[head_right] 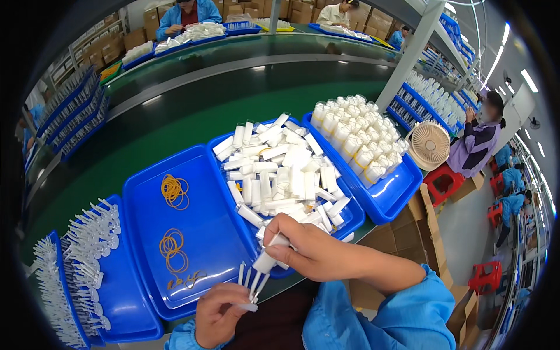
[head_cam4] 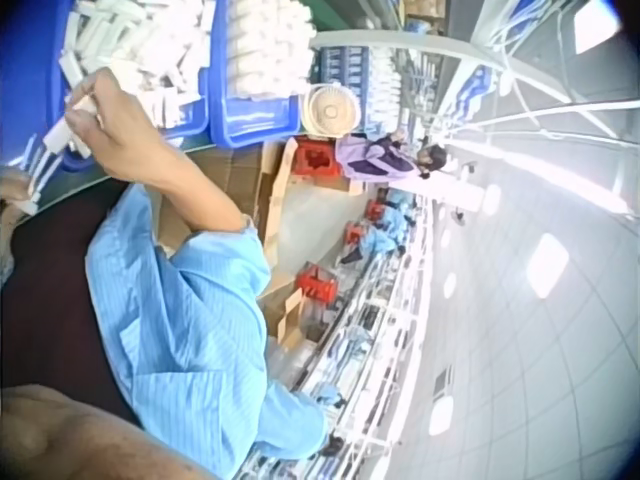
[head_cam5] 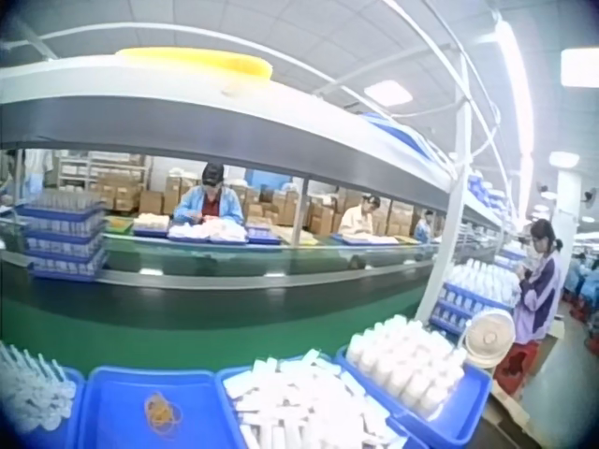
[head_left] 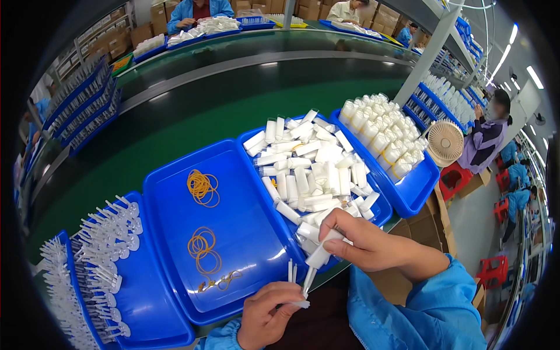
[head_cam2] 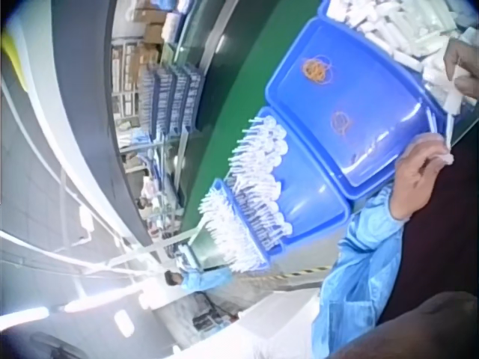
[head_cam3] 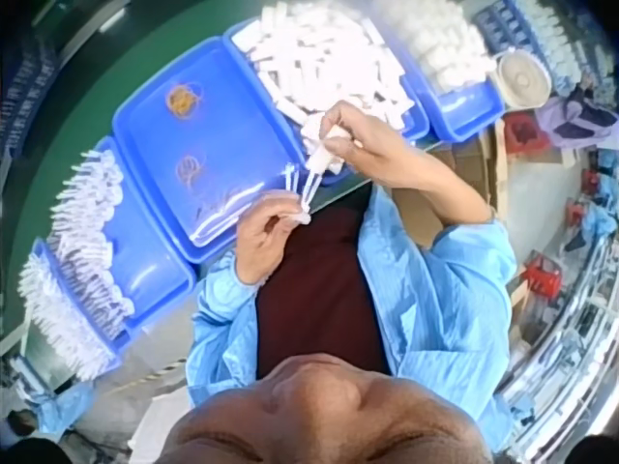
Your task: Assembling small plastic dropper components at a factory workstation.
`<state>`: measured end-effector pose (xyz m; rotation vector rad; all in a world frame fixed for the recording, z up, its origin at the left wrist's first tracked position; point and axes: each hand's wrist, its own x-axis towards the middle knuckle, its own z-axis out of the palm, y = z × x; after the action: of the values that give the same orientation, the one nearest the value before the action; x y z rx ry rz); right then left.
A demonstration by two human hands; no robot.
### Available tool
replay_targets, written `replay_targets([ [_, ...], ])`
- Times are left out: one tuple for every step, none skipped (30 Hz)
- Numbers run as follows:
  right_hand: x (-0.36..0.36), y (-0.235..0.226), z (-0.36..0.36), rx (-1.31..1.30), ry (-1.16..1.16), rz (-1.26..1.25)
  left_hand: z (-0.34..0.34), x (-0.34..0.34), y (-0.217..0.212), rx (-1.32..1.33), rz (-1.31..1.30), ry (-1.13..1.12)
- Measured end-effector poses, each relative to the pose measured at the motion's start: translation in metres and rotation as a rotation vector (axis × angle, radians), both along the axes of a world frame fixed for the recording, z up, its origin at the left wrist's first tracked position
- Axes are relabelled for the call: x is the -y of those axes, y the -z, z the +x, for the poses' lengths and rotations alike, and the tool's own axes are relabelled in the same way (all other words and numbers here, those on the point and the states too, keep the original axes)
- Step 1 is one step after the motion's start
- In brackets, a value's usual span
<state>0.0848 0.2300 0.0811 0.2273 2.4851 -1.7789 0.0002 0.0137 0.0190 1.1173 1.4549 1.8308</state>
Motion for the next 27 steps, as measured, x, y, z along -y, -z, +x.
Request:
replay_targets([
  [0.001,-0.003,0.004,0.009,0.009,0.025,0.0,-0.001,0.0,-0.043,0.009,0.004],
  [-0.001,0.0,0.008,0.026,0.012,-0.11,0.0,-0.002,-0.001,-0.084,0.022,0.014],
  [-0.004,0.006,0.011,0.043,0.014,-0.246,-0.001,-0.001,-0.003,-0.125,0.034,0.023],
  [-0.005,0.009,0.014,0.059,0.017,-0.38,-0.001,-0.002,-0.004,-0.165,0.048,0.033],
  [-0.001,0.011,0.017,0.035,0.035,-0.355,-0.001,-0.003,-0.004,-0.187,0.053,0.033],
  [0.004,0.012,0.02,0.012,0.053,-0.331,-0.001,-0.004,-0.003,-0.209,0.058,0.033],
  [0.008,0.012,0.02,-0.011,0.067,-0.307,-0.001,-0.005,-0.003,-0.231,0.061,0.029],
  [0.012,0.007,0.019,-0.137,0.071,0.138,0.0,-0.005,-0.003,-0.223,0.038,0.023],
  [0.014,0.007,0.02,-0.14,0.078,0.11,0.001,-0.005,-0.004,-0.215,0.015,0.017],
  [0.016,0.007,0.02,-0.144,0.08,0.082,0.002,-0.003,-0.005,-0.207,-0.008,0.007],
  [0.017,0.007,0.02,-0.148,0.082,0.054,0.002,-0.002,-0.004,-0.225,0.016,0.008],
  [0.016,0.006,0.019,-0.062,0.058,-0.164,0.003,-0.001,-0.003,-0.242,0.039,0.008],
  [0.016,0.007,0.019,-0.102,-0.005,-0.083,0.003,-0.002,-0.002,-0.259,0.069,0.017],
  [0.017,0.01,0.018,-0.141,-0.069,-0.002,0.005,-0.004,0.0,-0.226,0.075,-0.025],
  [0.02,0.014,0.017,-0.179,-0.133,0.079,0.008,-0.007,0.001,-0.192,0.08,-0.067],
  [0.028,0.021,0.017,-0.15,-0.146,-0.071,0.009,-0.008,0.002,-0.157,0.085,-0.109],
  [0.028,0.023,0.014,-0.168,-0.179,-0.036,0.01,-0.006,0.003,-0.172,0.079,-0.112],
  [0.028,0.023,0.011,-0.185,-0.211,-0.001,0.01,-0.003,0.004,-0.186,0.072,-0.114],
  [0.026,0.022,0.009,-0.2,-0.237,0.036,0.007,-0.002,0.005,-0.197,0.069,-0.11],
  [0.019,0.017,0.002,-0.259,-0.303,0.074,0.003,0.0,0.003,-0.244,0.082,-0.064],
  [0.011,0.016,-0.004,-0.319,-0.227,0.281,0.005,0.002,0.008,-0.117,0.047,-0.081],
  [0.002,0.017,-0.01,-0.378,-0.149,0.488,0.008,0.005,0.015,0.01,0.013,-0.098],
  [-0.008,0.015,-0.015,-0.438,-0.059,0.707,0.009,0.005,0.018,0.132,-0.01,-0.106],
  [-0.017,0.015,-0.021,-0.379,-0.002,0.868,0.008,0.006,0.018,0.209,-0.004,-0.108],
  [-0.025,0.017,-0.027,-0.323,0.05,1.02,0.008,0.007,0.016,0.197,0.007,-0.116],
  [-0.031,0.02,-0.031,-0.277,0.026,1.089,0.007,0.008,0.016,0.189,0.018,-0.114],
  [-0.035,0.025,-0.035,-0.231,0.002,1.157,0.006,0.008,0.014,0.18,0.03,-0.112],
])
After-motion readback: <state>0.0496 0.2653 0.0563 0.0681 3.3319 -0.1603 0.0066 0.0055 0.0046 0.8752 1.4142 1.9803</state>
